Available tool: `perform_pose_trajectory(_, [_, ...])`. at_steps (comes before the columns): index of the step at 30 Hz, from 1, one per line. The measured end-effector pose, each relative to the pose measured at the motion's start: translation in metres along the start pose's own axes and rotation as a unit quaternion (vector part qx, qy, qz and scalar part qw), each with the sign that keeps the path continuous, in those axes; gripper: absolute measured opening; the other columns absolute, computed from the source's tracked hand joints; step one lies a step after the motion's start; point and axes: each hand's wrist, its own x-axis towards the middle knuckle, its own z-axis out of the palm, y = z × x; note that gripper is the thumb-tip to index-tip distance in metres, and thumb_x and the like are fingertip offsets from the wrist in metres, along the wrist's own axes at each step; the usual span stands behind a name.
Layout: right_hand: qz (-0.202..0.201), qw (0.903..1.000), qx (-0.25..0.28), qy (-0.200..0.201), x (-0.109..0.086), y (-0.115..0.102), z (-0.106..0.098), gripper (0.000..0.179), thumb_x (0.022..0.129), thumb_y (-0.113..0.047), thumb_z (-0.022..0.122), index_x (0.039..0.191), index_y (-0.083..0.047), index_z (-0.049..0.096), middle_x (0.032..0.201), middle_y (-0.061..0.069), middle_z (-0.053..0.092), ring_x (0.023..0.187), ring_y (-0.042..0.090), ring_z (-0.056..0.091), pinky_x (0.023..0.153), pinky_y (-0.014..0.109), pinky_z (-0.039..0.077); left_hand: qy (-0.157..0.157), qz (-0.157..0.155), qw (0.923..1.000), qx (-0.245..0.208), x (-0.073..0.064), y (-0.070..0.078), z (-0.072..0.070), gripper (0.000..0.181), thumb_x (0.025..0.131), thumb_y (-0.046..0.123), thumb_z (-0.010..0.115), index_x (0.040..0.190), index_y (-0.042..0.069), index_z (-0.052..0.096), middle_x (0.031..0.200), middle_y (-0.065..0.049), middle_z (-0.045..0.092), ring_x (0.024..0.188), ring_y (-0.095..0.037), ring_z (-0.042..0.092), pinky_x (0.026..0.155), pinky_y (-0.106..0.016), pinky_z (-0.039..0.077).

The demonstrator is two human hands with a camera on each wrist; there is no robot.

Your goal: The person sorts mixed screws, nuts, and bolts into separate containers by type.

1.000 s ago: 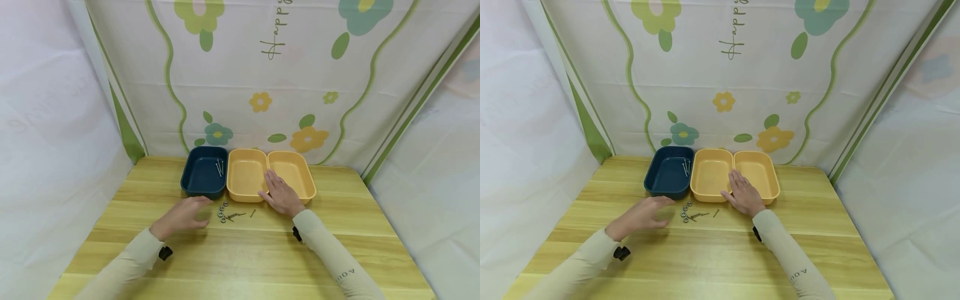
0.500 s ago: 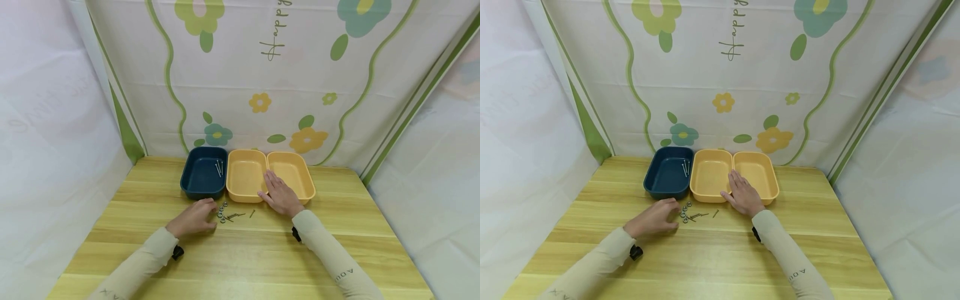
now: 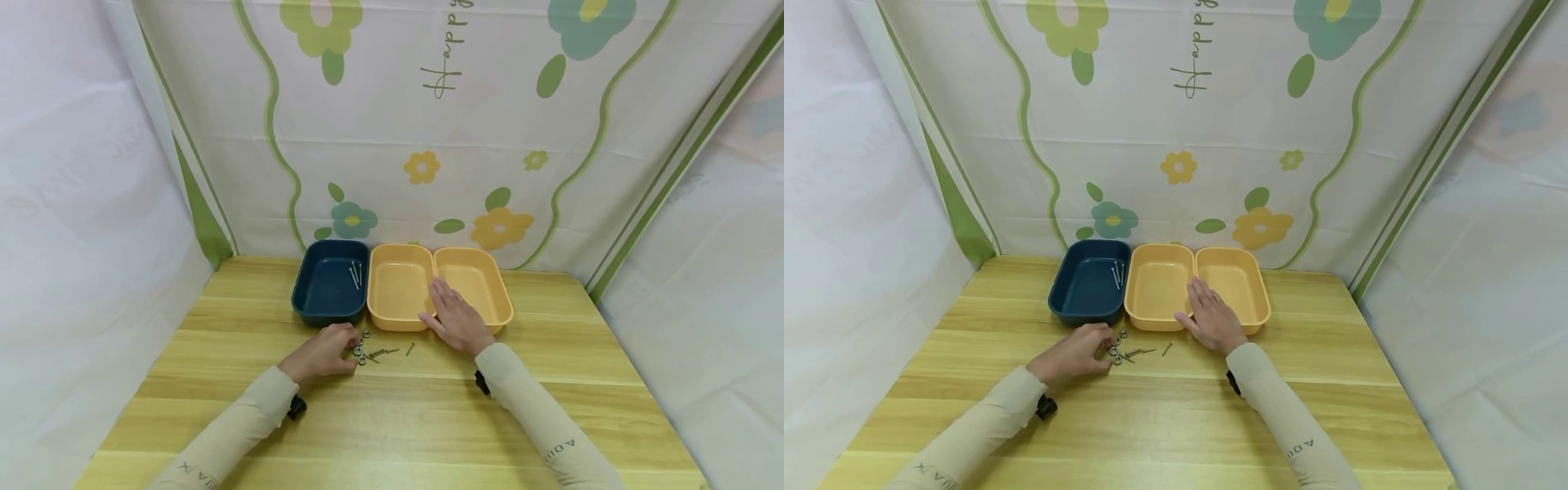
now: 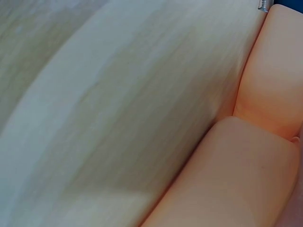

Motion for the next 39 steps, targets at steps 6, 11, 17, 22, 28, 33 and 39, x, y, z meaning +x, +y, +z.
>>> perform_pose_trajectory(6, [-0.001, 1.0000, -0.003, 0.000, -0.001, 0.000, 0.000, 0.083, 0.112, -0.057, 0.033, 0.167, 0.002, 0.016, 0.177, 0.018, 0.010, 0.166, 0.032, 0.012, 0.133, 0.050, 0.021, -0.001, 0.009, 1.0000, -0.004, 0.003, -0.002, 0.002, 0.024, 0.081, 0.014, 0.080, 0.103, 0.010, 0.072, 0.097, 0.001, 0.065, 0.085, -0.010, 0.057, 0.077, -0.029, 0.055])
perform_pose_trajectory(11, [-0.003, 0.9999, -0.009, 0.002, -0.001, -0.001, 0.000, 0.082, 0.112, -0.056, 0.033, 0.167, 0.002, 0.016, 0.177, 0.018, 0.010, 0.166, 0.033, 0.013, 0.133, 0.050, 0.021, -0.004, 0.012, 0.9998, -0.015, 0.006, -0.003, 0.003, 0.018, 0.082, 0.010, 0.077, 0.099, 0.011, 0.072, 0.095, 0.003, 0.065, 0.084, -0.009, 0.057, 0.075, -0.026, 0.054])
perform_pose_trajectory(17, [-0.004, 1.0000, -0.003, 0.002, -0.001, -0.001, 0.000, 0.082, 0.112, -0.056, 0.034, 0.167, 0.003, 0.015, 0.177, 0.019, 0.010, 0.166, 0.033, 0.013, 0.133, 0.050, 0.021, -0.010, 0.014, 0.9993, -0.032, 0.008, -0.003, 0.002, 0.015, 0.083, 0.006, 0.076, 0.096, 0.010, 0.072, 0.092, 0.003, 0.066, 0.081, -0.008, 0.056, 0.072, -0.023, 0.051])
perform_pose_trajectory(22, [0.001, 1.0000, -0.005, -0.002, 0.000, -0.001, -0.001, 0.082, 0.112, -0.056, 0.033, 0.167, 0.002, 0.015, 0.177, 0.018, 0.010, 0.166, 0.032, 0.013, 0.134, 0.050, 0.020, -0.007, 0.022, 0.9991, -0.036, 0.008, -0.003, 0.000, 0.014, 0.081, 0.005, 0.077, 0.092, 0.010, 0.071, 0.086, 0.001, 0.067, 0.077, -0.008, 0.055, 0.069, -0.023, 0.050])
perform_pose_trajectory(28, [-0.006, 0.9998, -0.016, 0.004, 0.001, -0.001, -0.002, 0.082, 0.112, -0.055, 0.034, 0.166, 0.004, 0.018, 0.177, 0.020, 0.014, 0.165, 0.035, 0.017, 0.133, 0.050, 0.023, -0.008, 0.025, 0.9993, -0.026, 0.003, -0.005, -0.002, 0.016, 0.079, 0.007, 0.080, 0.087, 0.014, 0.068, 0.079, 0.005, 0.063, 0.073, -0.005, 0.052, 0.066, -0.022, 0.047])
perform_pose_trajectory(33, [-0.005, 0.9998, -0.019, 0.000, 0.002, -0.001, 0.000, 0.082, 0.112, -0.055, 0.035, 0.167, 0.003, 0.017, 0.177, 0.020, 0.013, 0.165, 0.034, 0.015, 0.133, 0.049, 0.022, -0.018, 0.026, 0.9992, -0.024, -0.001, -0.003, -0.005, 0.015, 0.081, 0.011, 0.082, 0.087, 0.016, 0.069, 0.080, 0.007, 0.065, 0.073, -0.003, 0.054, 0.066, -0.020, 0.049])
perform_pose_trajectory(39, [0.000, 0.9999, -0.014, -0.004, 0.003, 0.001, 0.001, 0.083, 0.112, -0.057, 0.032, 0.167, 0.002, 0.015, 0.177, 0.019, 0.010, 0.166, 0.032, 0.012, 0.134, 0.048, 0.020, -0.021, 0.022, 0.9992, -0.026, -0.003, 0.010, -0.017, 0.014, 0.082, 0.013, 0.082, 0.088, 0.017, 0.070, 0.083, 0.007, 0.066, 0.074, -0.004, 0.055, 0.067, -0.020, 0.050])
